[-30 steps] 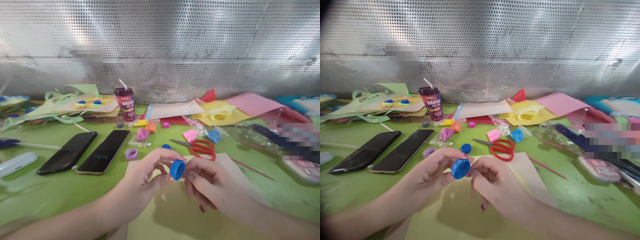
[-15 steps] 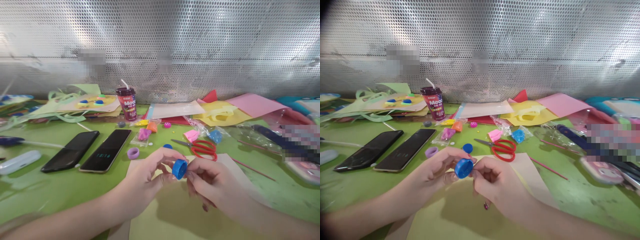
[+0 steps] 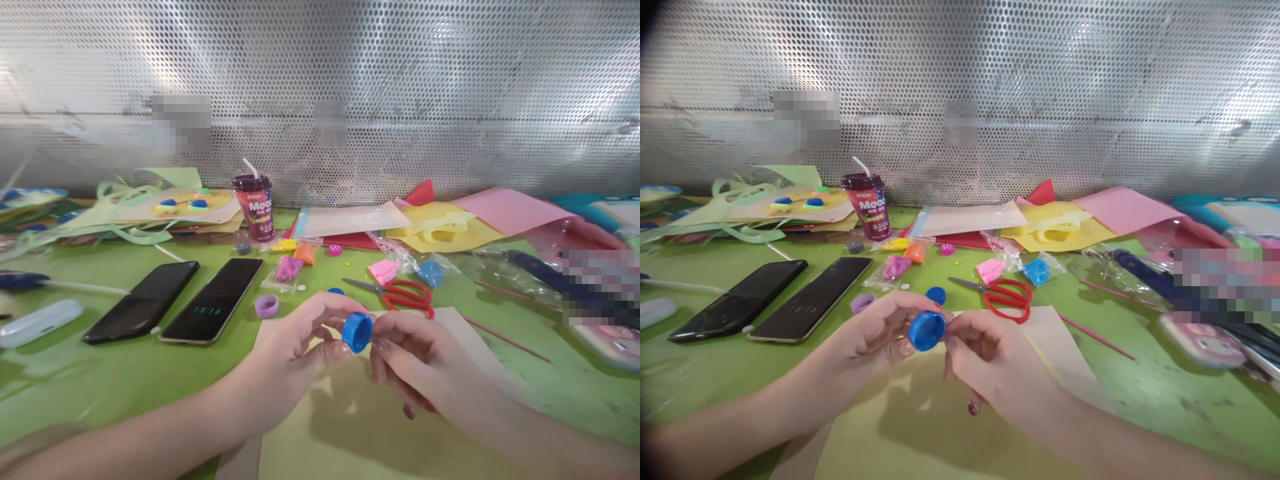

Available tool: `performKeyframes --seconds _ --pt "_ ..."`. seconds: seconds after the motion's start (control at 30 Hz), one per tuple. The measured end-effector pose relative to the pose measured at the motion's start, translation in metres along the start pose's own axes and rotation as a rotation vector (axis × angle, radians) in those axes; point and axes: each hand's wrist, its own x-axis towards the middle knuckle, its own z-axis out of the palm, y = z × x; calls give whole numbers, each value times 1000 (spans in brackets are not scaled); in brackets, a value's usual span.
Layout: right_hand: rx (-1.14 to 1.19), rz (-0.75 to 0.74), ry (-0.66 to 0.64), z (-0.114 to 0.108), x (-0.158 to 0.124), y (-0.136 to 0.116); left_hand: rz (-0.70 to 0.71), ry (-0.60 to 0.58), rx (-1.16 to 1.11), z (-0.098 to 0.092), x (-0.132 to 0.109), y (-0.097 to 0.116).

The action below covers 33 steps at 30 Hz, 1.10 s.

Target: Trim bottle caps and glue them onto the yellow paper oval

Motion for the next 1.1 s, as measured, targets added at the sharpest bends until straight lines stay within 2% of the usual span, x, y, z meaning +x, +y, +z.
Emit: performKeyframes --seconds 0.33,0.6,0.9,1.1 --pt "-72 -34 19 0 1 6 -3 -27 33 0 2 0" --pt "-61 -4 111 1 2 -6 -4 -33 19 -1 1 -3" --pt "-50 -20 91 1 1 2 -56 -6 55 -2 1 0" --pt "-171 -32 84 3 1 2 -59 -9 123 -2 1 -1"
